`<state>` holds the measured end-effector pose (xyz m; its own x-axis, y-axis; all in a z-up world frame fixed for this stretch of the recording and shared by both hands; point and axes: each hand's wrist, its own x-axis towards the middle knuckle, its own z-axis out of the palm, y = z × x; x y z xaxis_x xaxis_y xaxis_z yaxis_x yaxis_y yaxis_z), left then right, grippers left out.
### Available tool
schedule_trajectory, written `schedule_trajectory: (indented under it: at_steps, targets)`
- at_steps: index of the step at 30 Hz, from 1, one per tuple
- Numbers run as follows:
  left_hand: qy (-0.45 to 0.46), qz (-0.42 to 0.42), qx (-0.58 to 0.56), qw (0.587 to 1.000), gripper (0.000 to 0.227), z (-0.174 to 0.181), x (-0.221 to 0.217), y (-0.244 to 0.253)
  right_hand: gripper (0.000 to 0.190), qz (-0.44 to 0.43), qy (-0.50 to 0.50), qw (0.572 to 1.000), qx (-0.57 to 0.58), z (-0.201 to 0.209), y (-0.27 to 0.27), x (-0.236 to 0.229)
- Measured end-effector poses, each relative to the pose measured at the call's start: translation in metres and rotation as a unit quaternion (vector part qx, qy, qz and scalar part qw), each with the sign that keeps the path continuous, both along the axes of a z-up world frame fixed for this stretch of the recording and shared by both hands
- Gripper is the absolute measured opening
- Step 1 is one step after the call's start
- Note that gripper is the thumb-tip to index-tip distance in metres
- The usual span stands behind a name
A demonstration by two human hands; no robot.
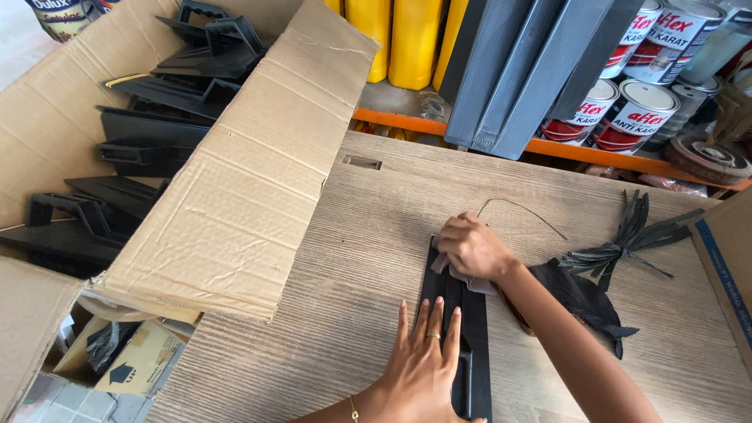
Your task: Assembling a fabric cover onto a plastic strip by folding and pressing the material into place.
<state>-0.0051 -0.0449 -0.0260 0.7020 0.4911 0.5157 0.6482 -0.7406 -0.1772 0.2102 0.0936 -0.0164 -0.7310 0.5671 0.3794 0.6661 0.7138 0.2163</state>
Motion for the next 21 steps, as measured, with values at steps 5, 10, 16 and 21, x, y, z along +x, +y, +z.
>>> schedule_trajectory:
  at_steps: [5, 10, 16, 21]
  targets:
    - [-0.011, -0.004, 0.001, 1.000, 0.170, -0.002, 0.001, 0.001, 0.027, 0.020, 0.038, 0.995, -0.092, 0.001, -0.042, -0.015]
    - [-0.008, -0.024, -0.052, 0.998, 0.164, -0.004, 0.002, 0.000, 0.012, 0.060, 0.141, 0.977, -0.147, 0.005, -0.078, -0.028]
    - [-0.022, -0.101, -0.215, 0.971, 0.135, -0.001, 0.003, 0.002, 0.027, 0.071, 0.170, 0.966, -0.182, 0.015, -0.101, -0.019]
    - [-0.005, -0.004, 0.032, 0.999, 0.181, -0.010, 0.004, 0.002, 0.044, -0.069, 0.045, 0.992, -0.098, -0.005, -0.092, -0.007]
